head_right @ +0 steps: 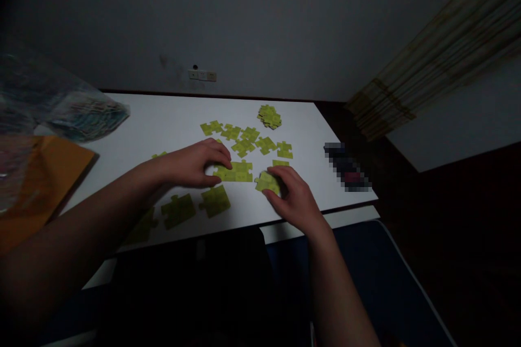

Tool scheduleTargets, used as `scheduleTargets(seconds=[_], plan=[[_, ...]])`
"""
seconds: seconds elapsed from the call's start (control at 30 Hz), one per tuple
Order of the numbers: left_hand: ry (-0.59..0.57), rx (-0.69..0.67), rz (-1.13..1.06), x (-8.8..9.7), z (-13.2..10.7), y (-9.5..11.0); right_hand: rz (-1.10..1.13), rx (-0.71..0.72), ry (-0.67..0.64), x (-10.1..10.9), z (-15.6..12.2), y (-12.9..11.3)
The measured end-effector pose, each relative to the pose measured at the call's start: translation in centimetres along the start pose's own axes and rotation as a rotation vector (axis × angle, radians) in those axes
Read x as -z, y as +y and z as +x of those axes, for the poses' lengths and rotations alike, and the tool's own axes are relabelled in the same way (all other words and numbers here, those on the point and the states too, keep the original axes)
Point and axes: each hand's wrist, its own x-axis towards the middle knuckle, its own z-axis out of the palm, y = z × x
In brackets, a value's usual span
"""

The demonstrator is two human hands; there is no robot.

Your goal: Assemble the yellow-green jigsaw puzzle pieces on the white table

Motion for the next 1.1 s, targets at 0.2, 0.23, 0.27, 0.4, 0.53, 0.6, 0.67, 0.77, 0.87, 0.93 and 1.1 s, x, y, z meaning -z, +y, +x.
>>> scheduleTargets(seconds=[0.2, 0.23, 0.27, 0.4, 0.53, 0.6, 0.67, 0.77, 0.87, 0.93, 1.1], plan=[[0.012, 0.029, 0.017, 0.1, 0.1, 0.4, -0.122, -0.04, 0.057, -0.9, -0.3, -0.9], [0.015, 0.03, 0.015, 0.1, 0.1, 0.4, -0.156, -0.044, 0.071, -1.0, -0.3, -1.1], [0.021, 0.032, 0.011, 0.1, 0.0, 0.4, -0.184, -0.041, 0.081, -1.1, -0.3, -1.2], [0.067, 0.057, 0.005, 0.0, -0.4, 0.0, -0.213, 0.008, 0.054, -1.0, -0.2, -1.4], [0.123, 0.089, 0.035, 0.5, -0.7, -0.9, -0.203, 0.041, 0.019, -0.8, -0.2, -1.4], [0.165, 0.133, 0.084, 1.0, -0.9, -1.5, -0.198, 0.058, 0.02, -0.9, -0.3, -1.3], [0.191, 0.191, 0.148, 1.7, -1.0, -2.2, -0.192, 0.064, 0.038, -0.9, -0.3, -1.3], [0.187, 0.25, 0.186, 2.7, -1.6, -3.1, -0.191, 0.051, 0.074, -0.9, -0.3, -1.2], [0.124, 0.273, 0.167, 3.0, -2.1, -3.5, -0.221, 0.07, 0.055, -0.7, -0.3, -1.2], [0.054, 0.331, 0.188, 2.5, -2.3, -3.5, -0.257, 0.097, 0.0, -0.6, -0.2, -1.0], [-0.028, 0.52, 0.265, 0.6, -1.8, -3.4, -0.323, 0.084, -0.051, -1.0, -0.1, -0.6]])
